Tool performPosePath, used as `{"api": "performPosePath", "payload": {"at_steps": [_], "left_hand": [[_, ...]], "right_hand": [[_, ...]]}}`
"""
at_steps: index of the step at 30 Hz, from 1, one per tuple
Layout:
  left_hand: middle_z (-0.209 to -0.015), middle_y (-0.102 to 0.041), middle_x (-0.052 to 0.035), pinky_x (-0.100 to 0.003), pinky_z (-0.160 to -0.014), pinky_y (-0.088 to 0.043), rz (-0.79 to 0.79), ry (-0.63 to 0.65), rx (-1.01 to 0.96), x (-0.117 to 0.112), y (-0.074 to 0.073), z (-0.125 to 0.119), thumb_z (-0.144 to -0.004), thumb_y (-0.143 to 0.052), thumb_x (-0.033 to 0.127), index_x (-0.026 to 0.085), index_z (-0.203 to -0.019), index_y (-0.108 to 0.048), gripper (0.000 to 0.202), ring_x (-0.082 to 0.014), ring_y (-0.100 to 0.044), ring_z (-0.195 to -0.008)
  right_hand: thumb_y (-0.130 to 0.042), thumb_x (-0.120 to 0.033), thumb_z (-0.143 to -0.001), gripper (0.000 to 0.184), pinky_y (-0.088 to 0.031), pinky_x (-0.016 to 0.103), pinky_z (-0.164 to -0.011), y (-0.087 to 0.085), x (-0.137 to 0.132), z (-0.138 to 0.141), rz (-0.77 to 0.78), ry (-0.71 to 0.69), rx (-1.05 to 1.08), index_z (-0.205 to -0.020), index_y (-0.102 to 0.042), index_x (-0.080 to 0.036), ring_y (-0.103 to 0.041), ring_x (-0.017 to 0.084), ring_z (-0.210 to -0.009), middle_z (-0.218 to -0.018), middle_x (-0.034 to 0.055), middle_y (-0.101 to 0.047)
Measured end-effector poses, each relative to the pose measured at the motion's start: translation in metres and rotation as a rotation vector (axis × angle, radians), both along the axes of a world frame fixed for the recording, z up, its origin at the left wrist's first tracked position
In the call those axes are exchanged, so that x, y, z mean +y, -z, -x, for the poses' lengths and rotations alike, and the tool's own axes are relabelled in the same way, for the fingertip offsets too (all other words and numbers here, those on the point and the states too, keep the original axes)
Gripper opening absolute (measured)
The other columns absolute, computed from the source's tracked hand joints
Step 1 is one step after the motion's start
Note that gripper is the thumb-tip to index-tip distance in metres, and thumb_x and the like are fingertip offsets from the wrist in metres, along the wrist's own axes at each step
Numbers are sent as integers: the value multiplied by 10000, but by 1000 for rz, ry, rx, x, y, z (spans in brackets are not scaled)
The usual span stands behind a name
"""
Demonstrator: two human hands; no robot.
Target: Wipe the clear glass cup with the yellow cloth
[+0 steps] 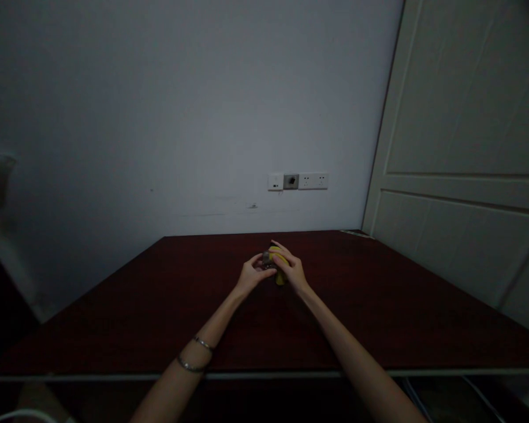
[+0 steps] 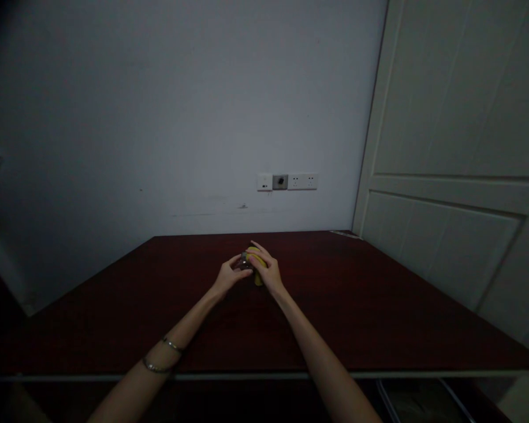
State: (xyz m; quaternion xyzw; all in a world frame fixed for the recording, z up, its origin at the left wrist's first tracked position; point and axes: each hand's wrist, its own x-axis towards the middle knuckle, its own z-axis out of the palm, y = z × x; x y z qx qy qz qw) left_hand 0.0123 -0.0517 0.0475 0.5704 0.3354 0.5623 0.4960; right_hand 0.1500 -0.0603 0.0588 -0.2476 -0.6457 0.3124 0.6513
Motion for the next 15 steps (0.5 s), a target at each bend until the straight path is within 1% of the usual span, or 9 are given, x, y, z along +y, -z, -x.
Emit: {"api": "performPosePath", "payload": {"at_steps": [2, 4, 7, 9, 11, 13, 15], "left_hand": [[-917, -654, -91, -261, -677, -496, 25, -2, -10, -2, -2, 0, -469, -782, 254, 108, -1033, -556, 625, -171, -616, -770], [-920, -656, -89, -254, -631, -502, 46, 12, 6, -4, -4, 1, -481, -774, 283, 115, -1038, -556, 621, -170, -618, -745], [-956, -646, -99, -262, -609, -510, 49, 52, 19, -7, -5, 1, -472, -775, 301, 112, -1057, -541, 658, -180, -619, -751], [-966, -641, -107, -268, -617, -512, 32, 71, 7, -7, -5, 1, -461, -779, 294, 104, -1064, -531, 679, -186, -616, -771], [-967, -636, -110, -268, -632, -510, 7, 72, -17, -5, -4, 0, -450, -785, 277, 95, -1073, -520, 701, -183, -612, -780], [-946, -637, -105, -270, -633, -506, -1, 50, -19, -2, -2, 0, -458, -782, 275, 92, -1091, -507, 714, -171, -608, -757], [-918, -639, -95, -276, -634, -503, -2, 2, 12, 2, 0, 1, -477, -774, 288, 95, -1101, -502, 708, -160, -604, -727]], "right_hand": [[-593, -370, -722, 236, -329, 382, -983, -3, -4, 0, -26, -20, -28, -889, -683, -229, -468, 232, -1142, -1248, 58, -506], [-597, -378, -716, 244, -328, 384, -985, -3, -3, 0, -14, -19, -18, -892, -683, -231, -471, 234, -1140, -1243, 55, -511], [-603, -403, -701, 313, -345, 401, -973, 1, 3, 0, 84, 12, 79, -943, -666, -216, -488, 242, -1120, -1210, 70, -540], [-597, -423, -698, 373, -368, 413, -954, 4, 8, 1, 173, 19, 153, -994, -645, -200, -508, 246, -1095, -1174, 84, -567], [-583, -432, -707, 400, -383, 415, -940, 5, 10, 1, 219, 11, 186, -1025, -630, -196, -522, 243, -1076, -1159, 90, -577], [-576, -420, -718, 367, -378, 410, -946, 5, 8, 1, 181, 11, 162, -1010, -637, -208, -515, 239, -1086, -1177, 82, -565], [-581, -387, -725, 293, -355, 402, -967, 2, 3, 1, 78, 14, 83, -956, -661, -224, -495, 234, -1112, -1212, 67, -539]]}}
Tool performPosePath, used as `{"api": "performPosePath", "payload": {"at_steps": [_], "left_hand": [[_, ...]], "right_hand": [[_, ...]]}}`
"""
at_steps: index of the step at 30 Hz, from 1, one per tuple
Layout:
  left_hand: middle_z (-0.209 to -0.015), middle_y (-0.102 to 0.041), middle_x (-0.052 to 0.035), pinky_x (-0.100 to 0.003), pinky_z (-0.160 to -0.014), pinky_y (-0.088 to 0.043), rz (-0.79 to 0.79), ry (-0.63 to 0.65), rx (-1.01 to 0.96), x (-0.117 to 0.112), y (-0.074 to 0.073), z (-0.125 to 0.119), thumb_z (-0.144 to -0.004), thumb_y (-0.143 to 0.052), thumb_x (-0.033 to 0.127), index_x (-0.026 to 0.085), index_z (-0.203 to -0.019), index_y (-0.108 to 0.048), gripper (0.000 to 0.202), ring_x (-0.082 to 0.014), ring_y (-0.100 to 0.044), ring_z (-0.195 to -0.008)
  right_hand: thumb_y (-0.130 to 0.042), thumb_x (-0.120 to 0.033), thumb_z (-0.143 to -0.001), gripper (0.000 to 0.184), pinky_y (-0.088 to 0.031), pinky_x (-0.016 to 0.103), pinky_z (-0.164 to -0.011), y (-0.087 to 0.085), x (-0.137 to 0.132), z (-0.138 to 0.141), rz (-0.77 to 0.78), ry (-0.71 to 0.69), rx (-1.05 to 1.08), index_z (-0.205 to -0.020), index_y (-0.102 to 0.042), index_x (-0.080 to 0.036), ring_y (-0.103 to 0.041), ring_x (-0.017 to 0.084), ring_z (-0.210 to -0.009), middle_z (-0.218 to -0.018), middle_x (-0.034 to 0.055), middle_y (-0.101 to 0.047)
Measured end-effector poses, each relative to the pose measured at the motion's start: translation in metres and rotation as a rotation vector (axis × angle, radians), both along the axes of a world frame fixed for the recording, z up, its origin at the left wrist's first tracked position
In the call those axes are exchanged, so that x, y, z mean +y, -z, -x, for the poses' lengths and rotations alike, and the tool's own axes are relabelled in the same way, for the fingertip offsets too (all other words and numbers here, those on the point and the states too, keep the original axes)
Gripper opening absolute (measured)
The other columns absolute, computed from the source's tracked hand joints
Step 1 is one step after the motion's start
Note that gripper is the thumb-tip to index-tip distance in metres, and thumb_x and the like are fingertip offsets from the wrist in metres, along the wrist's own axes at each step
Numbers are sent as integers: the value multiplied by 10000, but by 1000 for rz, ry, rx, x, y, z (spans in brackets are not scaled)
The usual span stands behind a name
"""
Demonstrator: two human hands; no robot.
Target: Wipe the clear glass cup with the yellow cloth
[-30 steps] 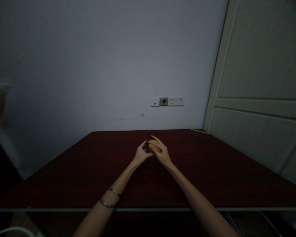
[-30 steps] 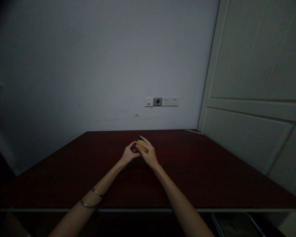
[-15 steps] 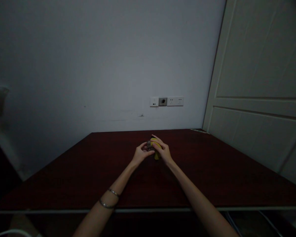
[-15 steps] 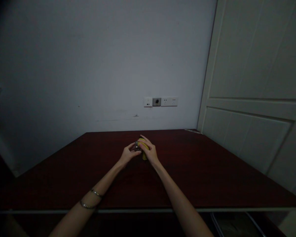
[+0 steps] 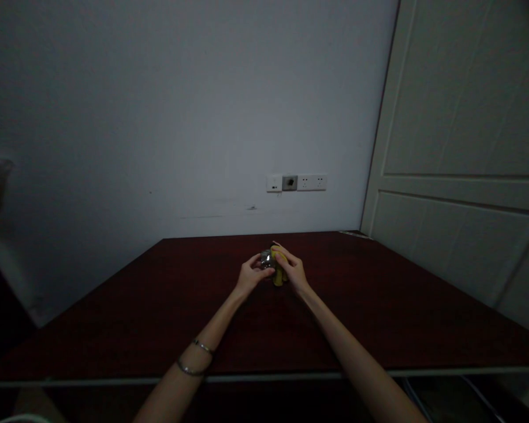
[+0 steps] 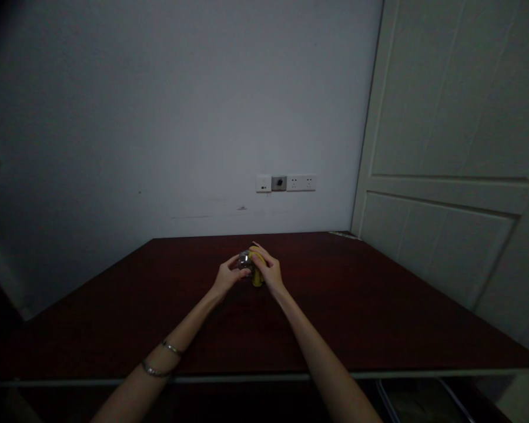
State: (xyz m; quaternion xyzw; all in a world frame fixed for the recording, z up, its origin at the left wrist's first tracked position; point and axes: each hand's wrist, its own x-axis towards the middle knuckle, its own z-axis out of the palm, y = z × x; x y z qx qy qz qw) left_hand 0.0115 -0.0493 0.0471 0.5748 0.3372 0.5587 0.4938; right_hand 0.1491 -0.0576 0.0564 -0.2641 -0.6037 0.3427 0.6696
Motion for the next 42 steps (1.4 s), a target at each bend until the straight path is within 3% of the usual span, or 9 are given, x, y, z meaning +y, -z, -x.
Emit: {"api": "performPosePath", "payload": {"at_steps": [4, 12, 19, 22, 29, 35, 39, 42], "left_hand": [[-905, -637, -91, -291, -712, -487, -81, -145, 117, 5, 2, 2, -471, -774, 298, 80, -1078, -526, 691, -167, -596, -764], [-1058, -604, -114, -368, -874, -422, -285, -240, 410, 5, 8, 6, -417, -792, 320, 131, -1120, -526, 775, -244, -557, -967], [-1034, -606, -123, -377, -861, -420, -295, -323, 448, 12, 14, 9, -477, -751, 268, 118, -1145, -513, 725, -254, -566, -953], [-1036, -603, -108, -366, -870, -415, -306, -331, 414, 10, 13, 8, -456, -759, 257, 128, -1134, -522, 730, -243, -566, -949], [-1055, -596, -99, -377, -905, -393, -344, -270, 420, 4, 12, 5, -410, -791, 299, 154, -1108, -539, 756, -244, -545, -986], [-963, -630, -98, -347, -840, -443, -170, -235, 262, 4, 8, 3, -443, -785, 251, 113, -1104, -529, 722, -218, -583, -903], [-906, -642, -88, -313, -772, -475, -99, -137, 225, 3, 6, -2, -419, -803, 254, 106, -1049, -555, 694, -189, -596, -825], [-850, -650, -85, -286, -695, -491, -22, -42, 139, 4, 9, -4, -426, -804, 270, 97, -1035, -557, 680, -166, -603, -742]], "right_hand": [[-602, -333, -721, 202, -335, 391, -981, -3, -7, 1, -159, 12, -151, -876, -688, -237, -474, 231, -1135, -1225, 58, -526], [-579, -366, -724, 256, -350, 403, -964, 4, 5, 3, -18, 149, -123, -902, -680, -212, -499, 230, -1104, -1105, 86, -605], [-589, -305, -728, 177, -347, 414, -968, 2, -9, 6, -207, 138, -313, -875, -684, -284, -485, 223, -1109, -1210, 35, -535], [-587, -312, -729, 182, -350, 417, -965, 1, -9, 6, -193, 143, -293, -880, -684, -282, -487, 225, -1105, -1206, 38, -536], [-581, -342, -729, 234, -379, 391, -942, 1, -1, 3, -74, 116, -189, -913, -679, -234, -509, 224, -1086, -1189, 75, -545], [-606, -358, -706, 212, -354, 381, -965, 0, -2, 2, -127, 39, -247, -868, -688, -249, -498, 218, -1102, -1229, 53, -519], [-579, -420, -707, 313, -385, 384, -932, 5, 12, -1, 27, 59, -87, -917, -670, -207, -533, 226, -1049, -1103, 77, -606], [-547, -462, -714, 369, -438, 373, -862, 7, 19, -5, 163, -5, 44, -931, -658, -185, -584, 229, -947, -998, 73, -652]]}}
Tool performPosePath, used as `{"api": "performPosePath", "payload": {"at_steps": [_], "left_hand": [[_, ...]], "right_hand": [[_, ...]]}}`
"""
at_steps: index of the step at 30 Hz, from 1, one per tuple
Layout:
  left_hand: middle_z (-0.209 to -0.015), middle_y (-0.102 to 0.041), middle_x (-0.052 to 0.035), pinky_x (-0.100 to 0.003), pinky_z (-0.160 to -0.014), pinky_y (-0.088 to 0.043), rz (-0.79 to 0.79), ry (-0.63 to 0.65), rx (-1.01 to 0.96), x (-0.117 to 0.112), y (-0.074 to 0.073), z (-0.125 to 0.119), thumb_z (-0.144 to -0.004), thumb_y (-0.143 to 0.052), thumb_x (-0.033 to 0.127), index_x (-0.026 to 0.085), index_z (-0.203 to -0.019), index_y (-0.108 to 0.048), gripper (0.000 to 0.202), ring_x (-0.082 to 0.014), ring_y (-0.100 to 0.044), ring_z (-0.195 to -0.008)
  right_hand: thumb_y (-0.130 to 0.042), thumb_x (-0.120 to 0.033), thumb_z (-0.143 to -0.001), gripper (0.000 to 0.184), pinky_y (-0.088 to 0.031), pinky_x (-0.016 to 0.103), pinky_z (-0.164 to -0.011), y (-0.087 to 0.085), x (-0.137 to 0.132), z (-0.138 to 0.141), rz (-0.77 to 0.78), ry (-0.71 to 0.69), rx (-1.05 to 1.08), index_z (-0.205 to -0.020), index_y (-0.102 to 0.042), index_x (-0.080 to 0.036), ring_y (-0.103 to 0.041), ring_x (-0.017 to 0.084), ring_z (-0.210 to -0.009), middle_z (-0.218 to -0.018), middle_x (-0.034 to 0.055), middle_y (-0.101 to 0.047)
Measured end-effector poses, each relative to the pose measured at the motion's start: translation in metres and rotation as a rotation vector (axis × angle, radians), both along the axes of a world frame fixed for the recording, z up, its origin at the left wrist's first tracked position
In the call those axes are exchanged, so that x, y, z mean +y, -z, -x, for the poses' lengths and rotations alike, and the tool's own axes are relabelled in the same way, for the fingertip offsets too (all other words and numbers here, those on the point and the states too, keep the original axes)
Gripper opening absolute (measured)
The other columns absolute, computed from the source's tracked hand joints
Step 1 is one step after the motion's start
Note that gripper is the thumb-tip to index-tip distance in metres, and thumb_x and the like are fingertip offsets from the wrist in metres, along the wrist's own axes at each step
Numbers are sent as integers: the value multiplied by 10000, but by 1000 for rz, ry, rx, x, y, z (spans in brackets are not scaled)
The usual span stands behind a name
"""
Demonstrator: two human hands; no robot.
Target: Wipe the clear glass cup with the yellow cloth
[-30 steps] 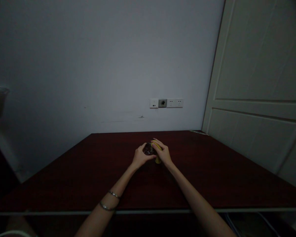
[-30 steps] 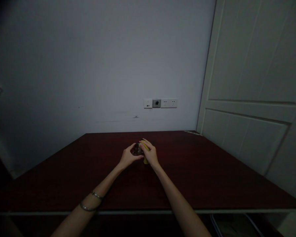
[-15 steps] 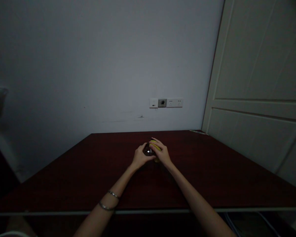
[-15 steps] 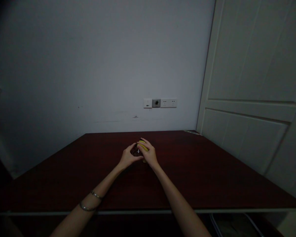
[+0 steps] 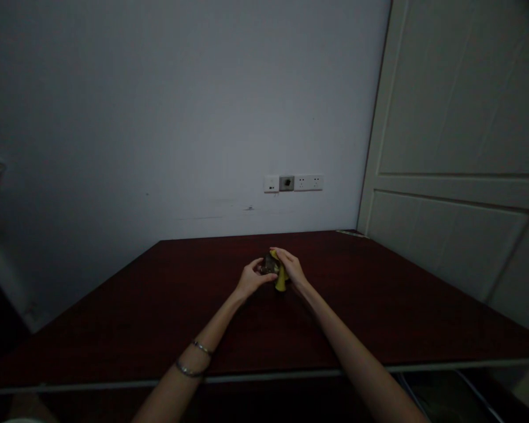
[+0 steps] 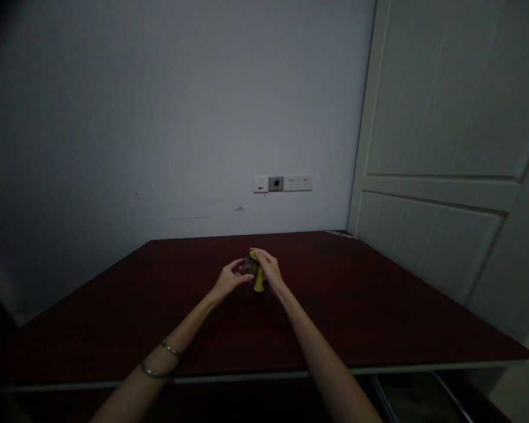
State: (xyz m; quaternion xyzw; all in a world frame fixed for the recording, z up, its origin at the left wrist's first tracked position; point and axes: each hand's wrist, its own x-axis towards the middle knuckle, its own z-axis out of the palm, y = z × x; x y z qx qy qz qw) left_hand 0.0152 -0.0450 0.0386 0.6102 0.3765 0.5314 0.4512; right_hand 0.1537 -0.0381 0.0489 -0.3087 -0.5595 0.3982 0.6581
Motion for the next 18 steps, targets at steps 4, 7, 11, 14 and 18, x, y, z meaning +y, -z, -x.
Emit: {"api": "performPosePath", "payload": {"at_steps": [4, 7, 11, 14, 18], "left_hand": [[-853, -642, -79, -251, -560, -506, 103, 27, -80, -1, -1, 3, -514, -761, 352, 111, -1038, -556, 612, -140, -599, -649], [-874, -632, -86, -243, -500, -512, 144, 44, -106, -4, -5, 6, -583, -705, 420, 117, -995, -582, 526, -143, -602, -638], [-876, -634, -89, -230, -504, -519, 176, 53, -112, -7, -9, 7, -595, -694, 435, 120, -954, -608, 486, -145, -608, -657], [-850, -633, -82, -231, -502, -520, 196, 61, -113, -8, -11, 7, -608, -682, 448, 116, -936, -613, 472, -132, -598, -630], [-789, -630, -83, -248, -511, -523, 231, 94, -112, -6, -10, 8, -623, -661, 476, 102, -908, -609, 474, -129, -591, -603]], "right_hand": [[-555, -450, -711, 400, -449, 343, -838, -6, -7, -3, -3, -85, 13, -1009, -622, -192, -582, 227, -952, -1045, 61, -633], [-655, -384, -637, 510, -441, 327, -848, -12, -17, -4, -70, -128, -138, -1110, -553, -223, -570, 215, -972, -1065, 42, -615], [-742, -297, -533, 733, -418, 330, -887, -11, -20, -3, -120, -141, -235, -1204, -453, -232, -532, 207, -1032, -1141, 57, -558], [-757, -268, -498, 816, -390, 344, -926, -6, -17, -1, -145, -140, -249, -1236, -410, -232, -497, 207, -1083, -1199, 76, -510], [-760, -257, -491, 818, -370, 358, -948, -1, -14, 2, -143, -123, -221, -1231, -411, -229, -491, 209, -1093, -1201, 81, -505]]}}
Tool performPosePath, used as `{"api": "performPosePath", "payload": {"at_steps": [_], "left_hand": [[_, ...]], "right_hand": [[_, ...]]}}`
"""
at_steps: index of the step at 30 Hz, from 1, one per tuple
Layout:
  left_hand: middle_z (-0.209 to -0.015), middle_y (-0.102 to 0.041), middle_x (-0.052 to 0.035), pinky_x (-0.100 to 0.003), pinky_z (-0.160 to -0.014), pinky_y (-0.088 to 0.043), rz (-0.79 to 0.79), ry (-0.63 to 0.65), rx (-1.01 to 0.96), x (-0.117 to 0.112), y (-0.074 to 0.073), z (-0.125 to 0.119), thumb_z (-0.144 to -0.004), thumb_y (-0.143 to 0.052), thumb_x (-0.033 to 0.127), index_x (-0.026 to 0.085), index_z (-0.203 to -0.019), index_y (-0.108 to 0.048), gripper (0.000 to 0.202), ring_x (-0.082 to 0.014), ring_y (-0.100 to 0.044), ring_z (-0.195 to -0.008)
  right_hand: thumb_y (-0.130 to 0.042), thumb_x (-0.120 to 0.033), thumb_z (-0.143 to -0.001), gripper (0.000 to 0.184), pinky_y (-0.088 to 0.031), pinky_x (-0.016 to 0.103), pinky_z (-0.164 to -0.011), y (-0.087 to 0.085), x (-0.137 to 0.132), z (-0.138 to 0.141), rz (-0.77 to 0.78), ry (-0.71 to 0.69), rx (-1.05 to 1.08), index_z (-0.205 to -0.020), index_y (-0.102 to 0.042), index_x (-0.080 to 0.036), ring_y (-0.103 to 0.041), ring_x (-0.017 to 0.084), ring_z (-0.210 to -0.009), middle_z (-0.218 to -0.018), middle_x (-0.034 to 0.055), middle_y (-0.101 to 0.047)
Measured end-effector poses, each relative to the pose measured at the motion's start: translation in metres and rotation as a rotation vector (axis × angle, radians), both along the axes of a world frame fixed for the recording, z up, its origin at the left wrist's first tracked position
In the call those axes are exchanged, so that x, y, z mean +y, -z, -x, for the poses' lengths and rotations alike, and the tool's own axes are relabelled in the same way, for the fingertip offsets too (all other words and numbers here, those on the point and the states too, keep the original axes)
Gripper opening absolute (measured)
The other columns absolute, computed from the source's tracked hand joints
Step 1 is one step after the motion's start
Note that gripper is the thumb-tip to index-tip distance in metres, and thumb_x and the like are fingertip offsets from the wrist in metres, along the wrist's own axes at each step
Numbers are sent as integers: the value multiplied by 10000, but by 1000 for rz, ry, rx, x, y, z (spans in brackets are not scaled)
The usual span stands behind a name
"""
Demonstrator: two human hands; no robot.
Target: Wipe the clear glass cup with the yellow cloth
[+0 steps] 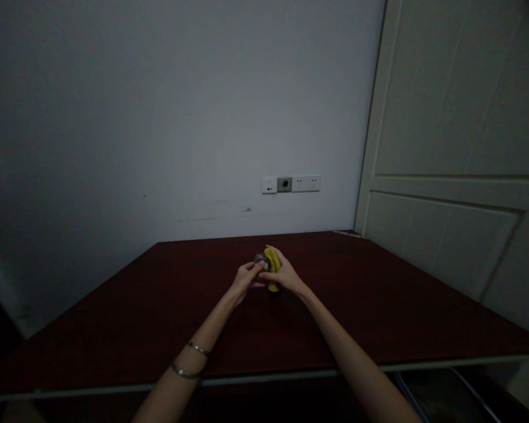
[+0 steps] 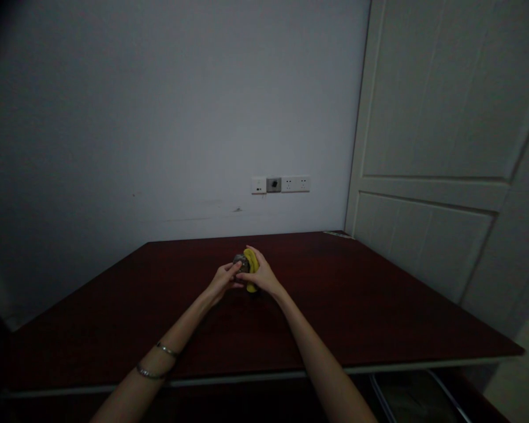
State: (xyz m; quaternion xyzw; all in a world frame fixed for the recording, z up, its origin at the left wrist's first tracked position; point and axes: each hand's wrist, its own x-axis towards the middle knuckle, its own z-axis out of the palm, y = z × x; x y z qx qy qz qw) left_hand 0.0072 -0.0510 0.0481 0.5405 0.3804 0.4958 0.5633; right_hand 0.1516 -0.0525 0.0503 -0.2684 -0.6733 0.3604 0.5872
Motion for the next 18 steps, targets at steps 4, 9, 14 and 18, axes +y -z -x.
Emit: {"api": "performPosePath", "payload": {"at_steps": [4, 9, 14, 18], "left_hand": [[-733, -629, -78, -281, -569, -518, 37, 75, -36, 3, 2, 4, -653, -607, 528, 95, -909, -599, 503, -125, -589, -575], [-855, -638, -92, -260, -598, -482, -9, 149, 40, 8, 4, 11, -664, -600, 521, 118, -982, -593, 513, -105, -587, -562], [-1035, -605, -132, -279, -718, -460, -44, -21, 72, 16, 6, 14, -634, -662, 455, 119, -1154, -487, 643, -169, -608, -815], [-1162, -539, -149, -333, -854, -428, -80, -16, -42, 18, 6, 8, -501, -782, 298, 139, -1238, -384, 853, -216, -547, -1005]], "right_hand": [[-769, -253, -478, 800, -380, 349, -943, -1, 2, 0, 54, 25, 56, -1204, -435, -219, -518, 208, -1059, -1180, 78, -526], [-761, -277, -485, 733, -397, 349, -932, -6, 3, -1, 185, 124, 164, -1158, -482, -195, -525, 225, -1056, -1172, 89, -545], [-731, -332, -525, 615, -456, 344, -856, -3, 6, 0, 336, 126, 278, -1090, -538, -184, -582, 227, -963, -1076, 79, -611], [-710, -368, -544, 562, -482, 324, -789, 3, 11, 2, 368, 116, 286, -1050, -567, -173, -611, 215, -881, -971, 64, -651]]}}
